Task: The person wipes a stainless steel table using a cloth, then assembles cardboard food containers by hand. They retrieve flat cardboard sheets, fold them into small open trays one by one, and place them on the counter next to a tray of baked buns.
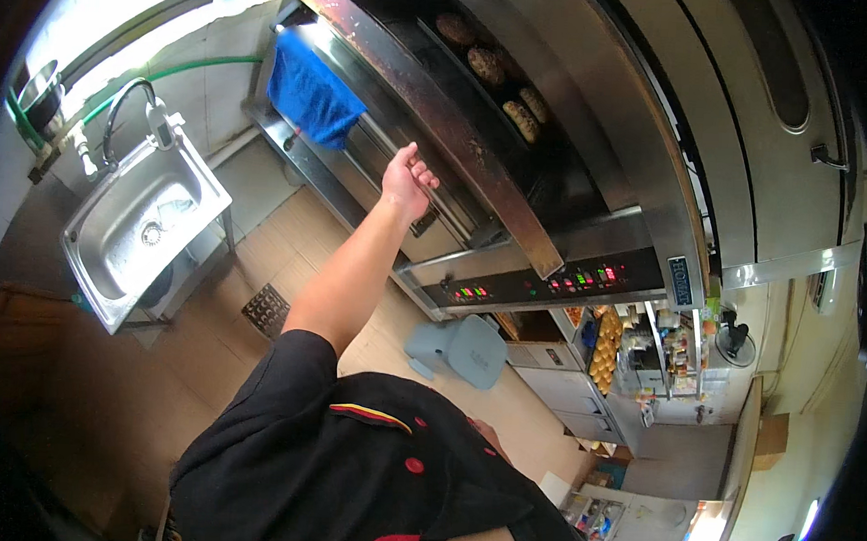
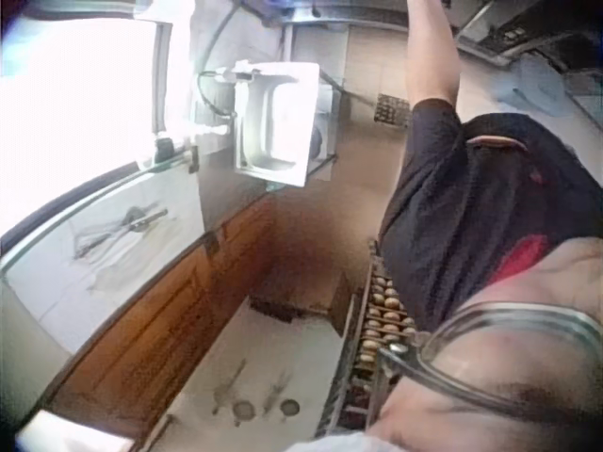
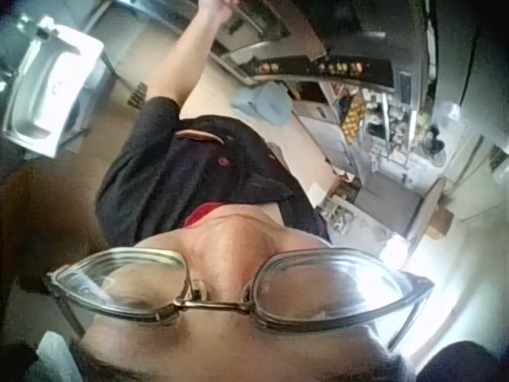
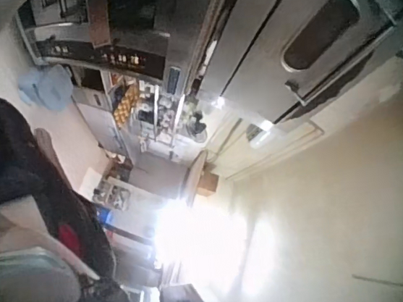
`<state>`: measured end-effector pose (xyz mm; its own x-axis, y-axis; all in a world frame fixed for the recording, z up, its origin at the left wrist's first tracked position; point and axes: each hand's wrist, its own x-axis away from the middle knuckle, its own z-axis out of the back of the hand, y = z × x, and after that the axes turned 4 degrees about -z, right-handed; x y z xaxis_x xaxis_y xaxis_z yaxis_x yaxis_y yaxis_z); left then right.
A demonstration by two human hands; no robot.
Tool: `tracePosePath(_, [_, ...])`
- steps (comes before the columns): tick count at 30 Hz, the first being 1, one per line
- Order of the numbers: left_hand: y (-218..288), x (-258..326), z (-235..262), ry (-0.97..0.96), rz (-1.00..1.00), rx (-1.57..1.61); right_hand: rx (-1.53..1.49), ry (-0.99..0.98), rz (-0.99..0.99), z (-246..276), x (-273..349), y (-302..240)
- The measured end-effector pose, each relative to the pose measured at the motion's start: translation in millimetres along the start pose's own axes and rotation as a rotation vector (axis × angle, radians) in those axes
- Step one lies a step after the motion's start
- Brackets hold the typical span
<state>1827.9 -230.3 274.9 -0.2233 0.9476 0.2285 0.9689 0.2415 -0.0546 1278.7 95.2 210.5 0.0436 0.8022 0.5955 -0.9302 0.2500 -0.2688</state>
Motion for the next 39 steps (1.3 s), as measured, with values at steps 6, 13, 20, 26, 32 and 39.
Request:
tracePosePath(6, [-5, 1, -23, 0.216, -0.035, -0.051, -0.052, 0.074, 0.147, -38, -12, 33])
tracePosePath(13, [-9, -15, -69, 0.166, 0.032, -0.038, -0.136, -0.015, -0.057, -36, -35, -4])
tracePosePath(20, [-46, -63, -126, -0.22, 0.087, -0.055, -0.19, -0.069, -0.096, -49, -76, -30])
tracePosePath(26, [-46, -82, -134, -0.326, 0.099, -0.051, -0.256, -0.103, -0.091, -58, -102, -47])
tracePosePath(32, [-39, -75, -125, -0.607, 0.198, -0.367, -0.414, -0.059, -0.058, -87, -86, 23])
tracePosePath(39, [-107, -38, 33, -0.009, 0.261, -0.733, -0.676, -0.087, -0.161, -133, -49, 68])
